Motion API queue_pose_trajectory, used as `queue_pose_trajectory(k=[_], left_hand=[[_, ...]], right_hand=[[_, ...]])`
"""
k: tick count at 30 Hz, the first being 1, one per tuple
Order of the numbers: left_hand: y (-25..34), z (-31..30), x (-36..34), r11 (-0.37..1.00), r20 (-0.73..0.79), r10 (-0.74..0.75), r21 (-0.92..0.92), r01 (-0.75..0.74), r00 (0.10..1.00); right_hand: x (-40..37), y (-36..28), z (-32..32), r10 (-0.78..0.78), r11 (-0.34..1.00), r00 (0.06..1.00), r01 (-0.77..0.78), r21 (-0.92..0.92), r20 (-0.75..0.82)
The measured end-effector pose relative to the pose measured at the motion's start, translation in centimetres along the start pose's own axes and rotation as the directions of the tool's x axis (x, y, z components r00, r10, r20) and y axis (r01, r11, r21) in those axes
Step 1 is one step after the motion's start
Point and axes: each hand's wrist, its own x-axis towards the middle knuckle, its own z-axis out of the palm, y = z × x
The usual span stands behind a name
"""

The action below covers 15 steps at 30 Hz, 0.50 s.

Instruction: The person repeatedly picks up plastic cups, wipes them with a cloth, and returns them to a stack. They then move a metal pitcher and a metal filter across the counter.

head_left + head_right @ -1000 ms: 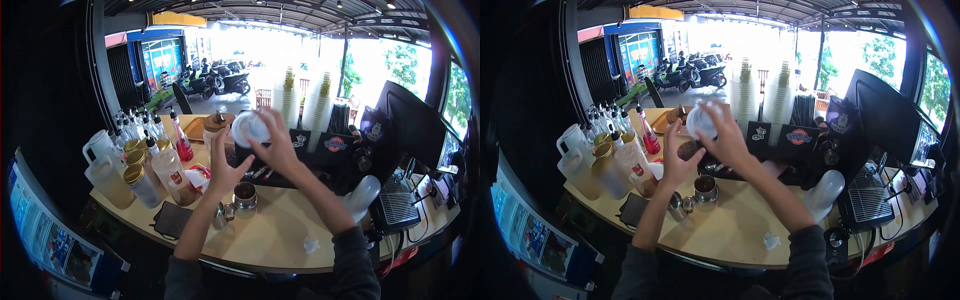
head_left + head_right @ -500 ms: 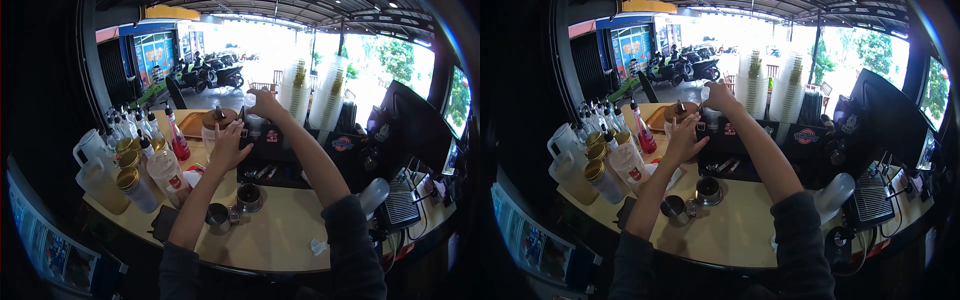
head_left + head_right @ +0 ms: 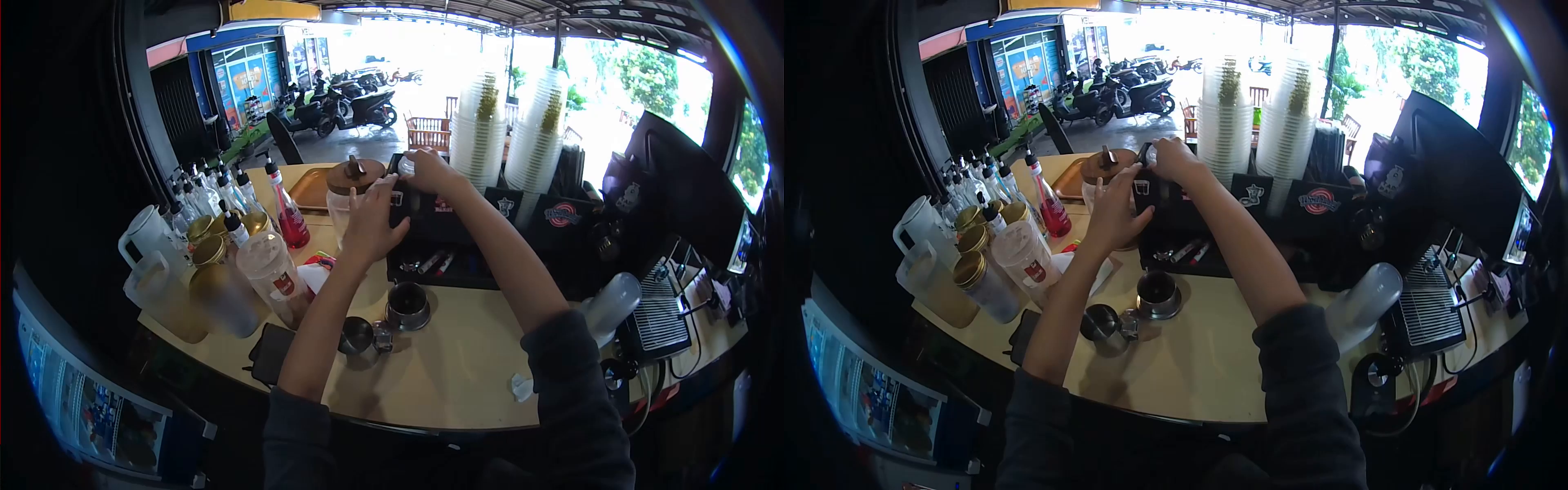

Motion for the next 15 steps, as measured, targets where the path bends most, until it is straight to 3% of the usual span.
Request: queue_pose_trajectory(k=[2, 3, 5, 7, 9, 11, 12, 14, 15], left_hand=[[0.9, -0.6, 0.1, 0.999, 0.003, -0.015, -0.031, 0.015, 1.0], [1.6, -1.0, -0.2, 1.0, -0.078, 0.014, -0.012, -0.015, 0.997], [3.5, -1.7, -1.1, 0.998, -0.161, 0.057, 0.009, -0.057, 0.985], [6.2, -2.4, -2.0, 0.933, -0.289, -0.044, -0.353, -0.064, 0.956], [9.0, -1.5, -3.3, 0.867, -0.333, -0.063, -0.485, -0.114, 0.941], [11.3, 0.6, -4.9, 0.668, -0.318, -0.144, -0.73, -0.145, 0.937], [12.8, 1.6, -5.5, 0.65, -0.304, -0.137, -0.745, -0.146, 0.943], [16.3, 3.6, -6.6, 0.387, -0.198, -0.231, -0.917, -0.096, 0.953], [17.7, 4.8, -7.0, 0.37, -0.182, -0.227, -0.925, -0.088, 0.957]], right_hand=[[-0.2, 0.2, 0.0, 0.027, 1.0, 0.999, -0.027, 0.011, -0.023], [-0.5, 0.1, -0.5, 0.035, 0.999, 0.999, -0.034, 0.008, -0.035], [-2.1, -0.4, -1.2, 0.023, 0.976, 0.98, 0.02, 0.215, -0.196], [-5.4, -1.8, -2.8, -0.026, 0.944, 0.896, 0.167, 0.283, -0.443], [-9.7, -2.7, -3.6, 0.066, 0.836, 0.886, 0.201, 0.51, -0.458], [-15.0, -3.3, -4.5, 0.079, 0.779, 0.858, 0.265, 0.569, -0.507], [-17.8, -3.5, -5.0, 0.098, 0.79, 0.857, 0.243, 0.563, -0.507], [-23.3, -3.5, -6.1, 0.148, 0.779, 0.873, 0.186, 0.599, -0.465], [-25.7, -3.4, -6.4, 0.165, 0.785, 0.872, 0.167, 0.596, -0.461]])
